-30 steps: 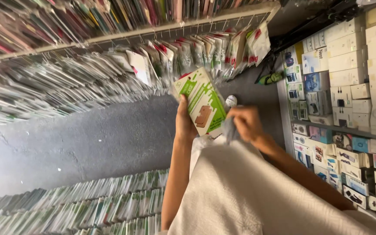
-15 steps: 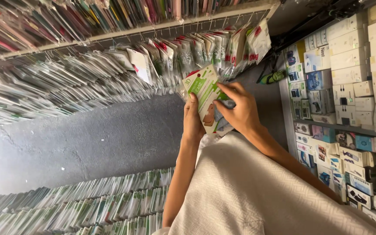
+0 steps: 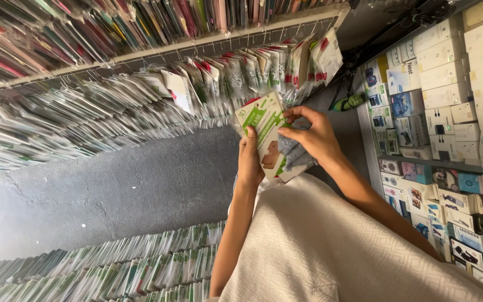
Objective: The recorder is organizing and cleaning packaged phone accessories on a store rack.
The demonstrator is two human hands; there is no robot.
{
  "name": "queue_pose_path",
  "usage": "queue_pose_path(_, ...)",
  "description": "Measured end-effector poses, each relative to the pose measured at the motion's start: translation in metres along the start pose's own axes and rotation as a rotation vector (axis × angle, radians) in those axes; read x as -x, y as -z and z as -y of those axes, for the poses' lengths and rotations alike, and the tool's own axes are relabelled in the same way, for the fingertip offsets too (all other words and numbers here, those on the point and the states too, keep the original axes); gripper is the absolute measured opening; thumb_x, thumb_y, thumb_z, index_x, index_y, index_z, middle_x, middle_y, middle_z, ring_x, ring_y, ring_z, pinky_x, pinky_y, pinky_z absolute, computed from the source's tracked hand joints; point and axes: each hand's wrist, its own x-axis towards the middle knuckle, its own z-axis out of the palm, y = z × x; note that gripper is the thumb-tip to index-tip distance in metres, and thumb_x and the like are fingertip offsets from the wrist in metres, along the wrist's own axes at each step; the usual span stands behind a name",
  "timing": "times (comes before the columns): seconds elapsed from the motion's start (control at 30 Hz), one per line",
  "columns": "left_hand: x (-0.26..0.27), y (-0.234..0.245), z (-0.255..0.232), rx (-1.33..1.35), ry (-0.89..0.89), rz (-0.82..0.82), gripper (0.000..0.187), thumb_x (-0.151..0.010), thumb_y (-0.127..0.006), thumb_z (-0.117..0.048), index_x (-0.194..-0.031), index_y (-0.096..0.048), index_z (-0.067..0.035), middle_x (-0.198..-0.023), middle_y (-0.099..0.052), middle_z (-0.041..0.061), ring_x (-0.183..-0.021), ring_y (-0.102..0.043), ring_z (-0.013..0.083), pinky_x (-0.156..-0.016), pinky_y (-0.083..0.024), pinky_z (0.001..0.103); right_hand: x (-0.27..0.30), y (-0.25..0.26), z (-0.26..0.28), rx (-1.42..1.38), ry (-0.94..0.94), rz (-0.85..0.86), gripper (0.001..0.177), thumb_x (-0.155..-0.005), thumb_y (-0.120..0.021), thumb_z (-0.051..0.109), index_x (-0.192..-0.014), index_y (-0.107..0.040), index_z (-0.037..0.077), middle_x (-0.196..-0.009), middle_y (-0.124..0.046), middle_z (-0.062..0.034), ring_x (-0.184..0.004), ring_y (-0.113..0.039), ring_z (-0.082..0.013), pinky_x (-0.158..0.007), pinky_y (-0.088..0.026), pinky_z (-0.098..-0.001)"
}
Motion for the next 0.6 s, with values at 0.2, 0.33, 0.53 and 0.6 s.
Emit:
queue_pose_path(0.2,0.016,-0.009,0.002,-0.118,0.036,0.071,0.065,-0.089,-0.076,-0.055,-0.119,-0.052,-0.003,-0.097,-0.068,0.015,-0.087,-0.07,0.0196,-0.078,-0.061,0.039,0.0,0.02,0.003,0.093,-0.033,0.103,0.022,-0.071,-0.087,0.012,-0.088,-0.073,0.008,-0.077,-0.067,-0.0075,-0.086,-0.066,-0.0176,-0.081,-0.05,-0.0387)
queue_pose_path(0.33,0.013,0.013,0.02,0.062,0.137,0.193,0.071,-0.092,-0.073,-0.056,-0.137,-0.051,-0.004,-0.119,-0.067,0.021,-0.104,-0.07,0.0316,-0.091,-0.056,0.052,-0.001,0.04,0.019,-0.114,-0.152,0.233,0.024,-0.072,-0.085,0.012,-0.091,-0.071,0.009,-0.082,-0.067,-0.0022,-0.086,-0.063,-0.0143,-0.081,-0.05,-0.0328)
queue_pose_path(0.53,0.009,0.004,0.012,-0.031,0.147,0.13,0.07,-0.09,-0.079,-0.035,-0.138,-0.045,0.004,-0.115,-0.068,0.028,-0.101,-0.071,0.0344,-0.089,-0.058,0.05,0.01,0.1,0.075,-0.165,-0.244,0.183,0.054,-0.076,-0.072,0.003,-0.129,-0.064,0.006,-0.111,-0.068,-0.016,-0.107,-0.065,-0.033,-0.097,-0.047,-0.0477)
queue_pose_path(0.6,0.004,0.0,0.014,-0.147,0.117,0.092,0.085,-0.087,-0.082,-0.039,-0.143,-0.037,0.006,-0.116,-0.066,0.028,-0.104,-0.069,0.0332,-0.092,-0.056,0.05,0.013,0.099,0.105,-0.03,-0.208,0.174,0.063,-0.077,-0.069,0.001,-0.139,-0.058,0.003,-0.116,-0.066,-0.0247,-0.111,-0.063,-0.0446,-0.101,-0.045,-0.0573)
